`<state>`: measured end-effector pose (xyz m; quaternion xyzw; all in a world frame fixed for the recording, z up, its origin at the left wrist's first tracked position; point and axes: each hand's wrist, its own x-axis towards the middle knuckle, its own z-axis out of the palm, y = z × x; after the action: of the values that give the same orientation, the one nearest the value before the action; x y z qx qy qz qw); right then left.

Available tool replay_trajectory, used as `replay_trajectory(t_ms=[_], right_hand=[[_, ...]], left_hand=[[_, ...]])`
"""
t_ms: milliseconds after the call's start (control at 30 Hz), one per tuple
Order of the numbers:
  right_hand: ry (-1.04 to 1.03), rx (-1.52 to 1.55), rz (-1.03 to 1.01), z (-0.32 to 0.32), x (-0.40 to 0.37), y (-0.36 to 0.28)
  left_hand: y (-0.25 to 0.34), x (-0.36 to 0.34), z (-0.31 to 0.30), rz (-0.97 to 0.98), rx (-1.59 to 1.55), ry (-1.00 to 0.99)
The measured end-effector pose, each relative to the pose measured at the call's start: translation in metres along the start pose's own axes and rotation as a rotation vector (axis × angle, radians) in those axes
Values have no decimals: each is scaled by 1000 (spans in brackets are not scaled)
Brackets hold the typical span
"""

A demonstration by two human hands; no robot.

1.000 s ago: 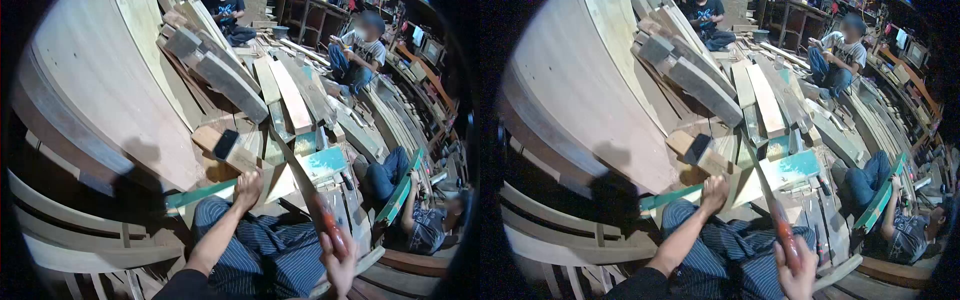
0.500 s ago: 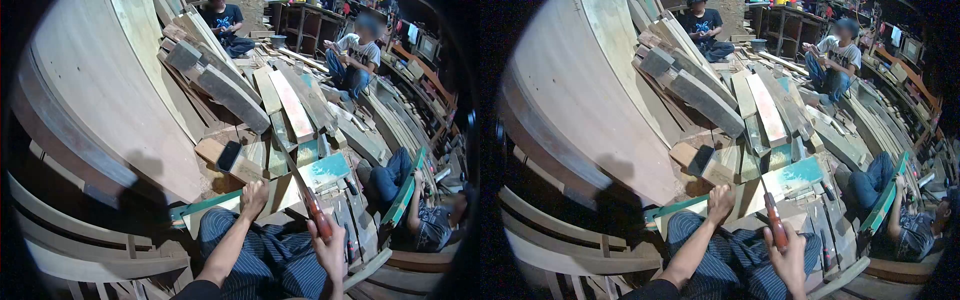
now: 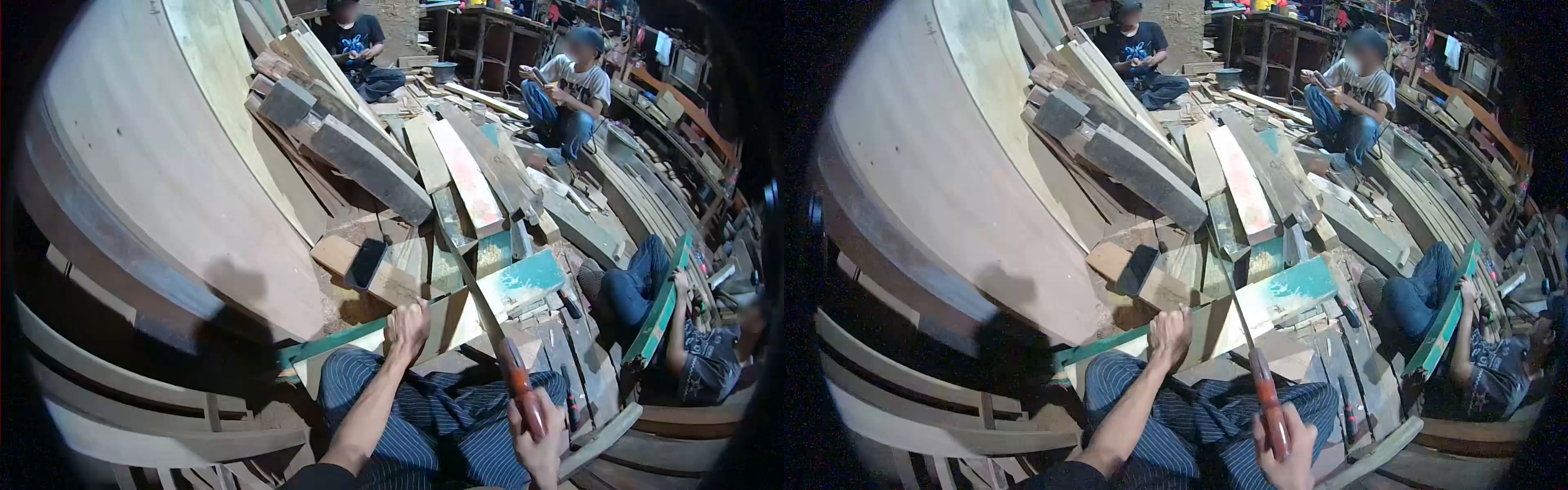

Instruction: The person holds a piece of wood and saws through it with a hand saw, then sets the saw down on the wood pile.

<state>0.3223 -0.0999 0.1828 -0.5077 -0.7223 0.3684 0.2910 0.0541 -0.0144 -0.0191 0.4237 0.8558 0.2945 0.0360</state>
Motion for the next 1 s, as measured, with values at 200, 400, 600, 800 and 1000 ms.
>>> replay_trajectory(t_ms=[200, 400, 600, 800, 1000], right_hand=[[103, 116, -230, 73, 79, 50], [21, 48, -244, 67, 84, 10], [-52, -131, -136, 17, -1, 12], [-85, -265, -51, -8, -59, 43], [0, 65, 127, -4, -23, 14]], left_hand=[[-7, 6, 13, 55, 73, 100], [-1, -5, -10, 220, 134, 58], [-6, 22, 4, -58, -5, 66], [-5, 18, 0, -40, 39, 90], [-8, 19, 0, -63, 35, 63]])
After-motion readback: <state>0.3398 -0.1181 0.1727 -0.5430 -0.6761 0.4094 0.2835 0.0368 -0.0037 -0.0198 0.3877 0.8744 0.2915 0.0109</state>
